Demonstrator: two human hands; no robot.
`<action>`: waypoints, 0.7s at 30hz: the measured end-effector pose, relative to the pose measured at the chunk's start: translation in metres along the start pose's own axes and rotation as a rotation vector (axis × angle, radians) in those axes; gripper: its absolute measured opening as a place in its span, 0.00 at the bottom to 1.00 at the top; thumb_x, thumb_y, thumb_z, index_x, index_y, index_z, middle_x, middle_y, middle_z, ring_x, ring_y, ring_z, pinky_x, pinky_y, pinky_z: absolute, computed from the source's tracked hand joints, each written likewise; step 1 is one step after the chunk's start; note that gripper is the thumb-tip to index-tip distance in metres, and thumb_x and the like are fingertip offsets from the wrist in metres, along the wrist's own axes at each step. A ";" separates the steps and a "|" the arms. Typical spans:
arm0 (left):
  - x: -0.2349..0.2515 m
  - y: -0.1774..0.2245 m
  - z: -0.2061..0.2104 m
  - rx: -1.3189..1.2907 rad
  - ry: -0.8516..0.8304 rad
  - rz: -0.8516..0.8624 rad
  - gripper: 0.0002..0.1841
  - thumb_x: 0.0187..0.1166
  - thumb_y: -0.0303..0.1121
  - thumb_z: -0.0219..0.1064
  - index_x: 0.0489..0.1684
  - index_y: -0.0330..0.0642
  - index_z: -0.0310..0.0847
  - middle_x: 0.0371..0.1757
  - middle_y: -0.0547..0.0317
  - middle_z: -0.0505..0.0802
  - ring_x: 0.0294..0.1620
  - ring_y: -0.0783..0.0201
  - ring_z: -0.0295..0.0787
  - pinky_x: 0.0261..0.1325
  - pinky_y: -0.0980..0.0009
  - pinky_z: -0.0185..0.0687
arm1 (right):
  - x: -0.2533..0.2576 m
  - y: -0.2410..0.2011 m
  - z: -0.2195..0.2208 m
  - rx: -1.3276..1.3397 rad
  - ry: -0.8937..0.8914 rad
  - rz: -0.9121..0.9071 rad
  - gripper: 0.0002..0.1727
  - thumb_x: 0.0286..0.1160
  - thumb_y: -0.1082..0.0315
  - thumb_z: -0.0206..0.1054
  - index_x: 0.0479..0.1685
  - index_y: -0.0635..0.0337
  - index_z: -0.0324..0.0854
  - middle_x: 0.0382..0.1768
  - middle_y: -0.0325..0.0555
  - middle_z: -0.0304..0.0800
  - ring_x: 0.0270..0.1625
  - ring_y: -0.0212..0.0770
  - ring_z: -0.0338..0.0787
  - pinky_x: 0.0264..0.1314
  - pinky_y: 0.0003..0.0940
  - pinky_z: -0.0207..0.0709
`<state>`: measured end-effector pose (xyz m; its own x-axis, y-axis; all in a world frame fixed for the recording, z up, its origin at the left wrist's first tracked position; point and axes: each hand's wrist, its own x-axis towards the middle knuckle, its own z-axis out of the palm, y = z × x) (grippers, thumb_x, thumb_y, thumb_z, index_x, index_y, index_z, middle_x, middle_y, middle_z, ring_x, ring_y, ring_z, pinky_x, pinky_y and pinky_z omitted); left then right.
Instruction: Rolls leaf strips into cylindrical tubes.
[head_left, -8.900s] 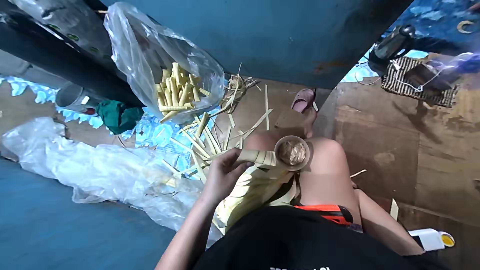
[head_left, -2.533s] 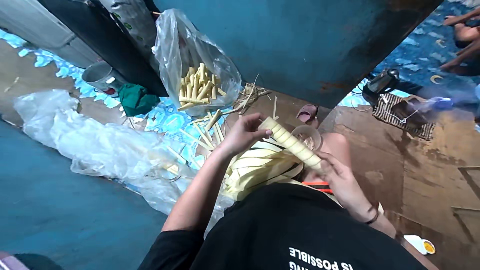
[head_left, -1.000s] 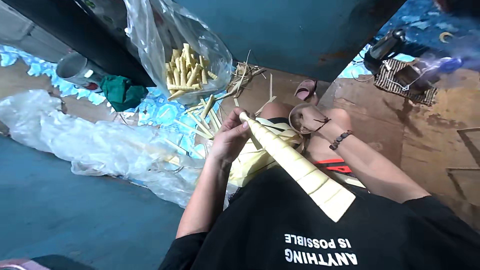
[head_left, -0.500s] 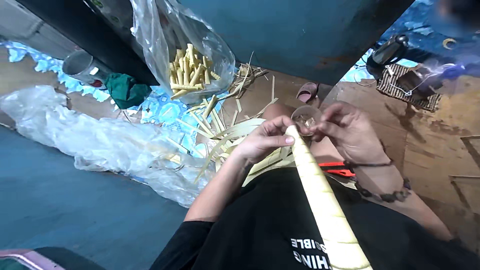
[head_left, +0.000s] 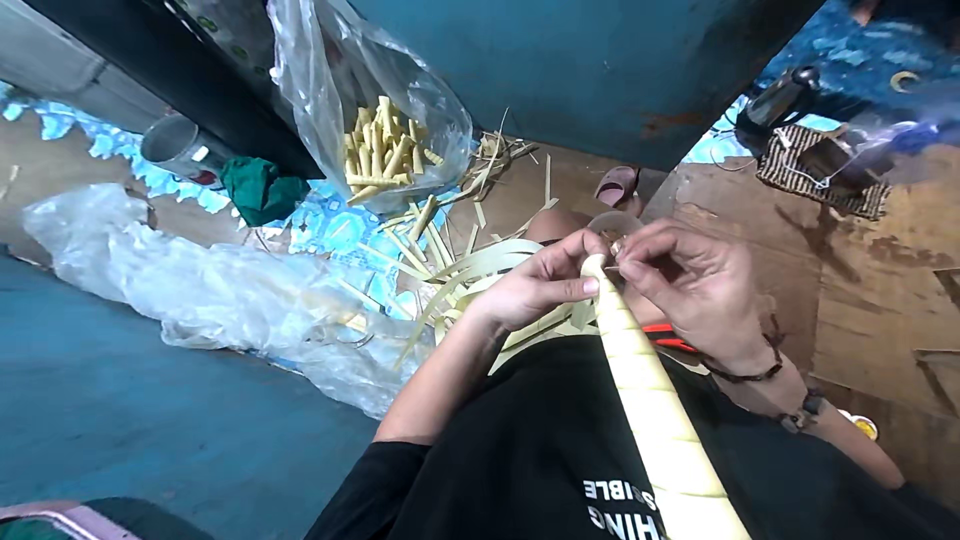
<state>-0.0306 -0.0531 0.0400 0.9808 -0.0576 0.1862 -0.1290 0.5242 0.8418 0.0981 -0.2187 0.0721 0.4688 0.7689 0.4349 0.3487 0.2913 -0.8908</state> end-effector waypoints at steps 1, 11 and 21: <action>0.000 0.001 0.001 0.034 0.006 -0.003 0.09 0.80 0.29 0.65 0.50 0.55 0.76 0.46 0.70 0.89 0.49 0.76 0.86 0.53 0.75 0.82 | 0.000 -0.002 0.001 -0.045 0.006 -0.015 0.03 0.69 0.73 0.75 0.38 0.60 0.89 0.45 0.35 0.91 0.47 0.27 0.90 0.50 0.21 0.88; 0.000 -0.003 0.002 0.186 0.089 -0.044 0.07 0.79 0.24 0.64 0.47 0.47 0.77 0.41 0.66 0.90 0.42 0.76 0.87 0.46 0.77 0.83 | 0.001 0.010 -0.011 -0.024 -0.063 0.025 0.04 0.61 0.72 0.82 0.34 0.57 0.94 0.41 0.34 0.94 0.47 0.28 0.92 0.51 0.22 0.89; -0.014 0.015 -0.045 0.315 0.670 -0.011 0.07 0.86 0.25 0.57 0.55 0.43 0.75 0.47 0.63 0.91 0.48 0.66 0.92 0.57 0.61 0.90 | -0.074 0.110 -0.052 -0.707 -0.928 0.638 0.13 0.73 0.61 0.73 0.49 0.58 0.93 0.55 0.56 0.92 0.66 0.59 0.85 0.76 0.62 0.69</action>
<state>-0.0393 -0.0059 0.0276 0.8482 0.5225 -0.0872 -0.0561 0.2523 0.9660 0.1445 -0.2732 -0.0507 0.0816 0.8422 -0.5330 0.7522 -0.4029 -0.5214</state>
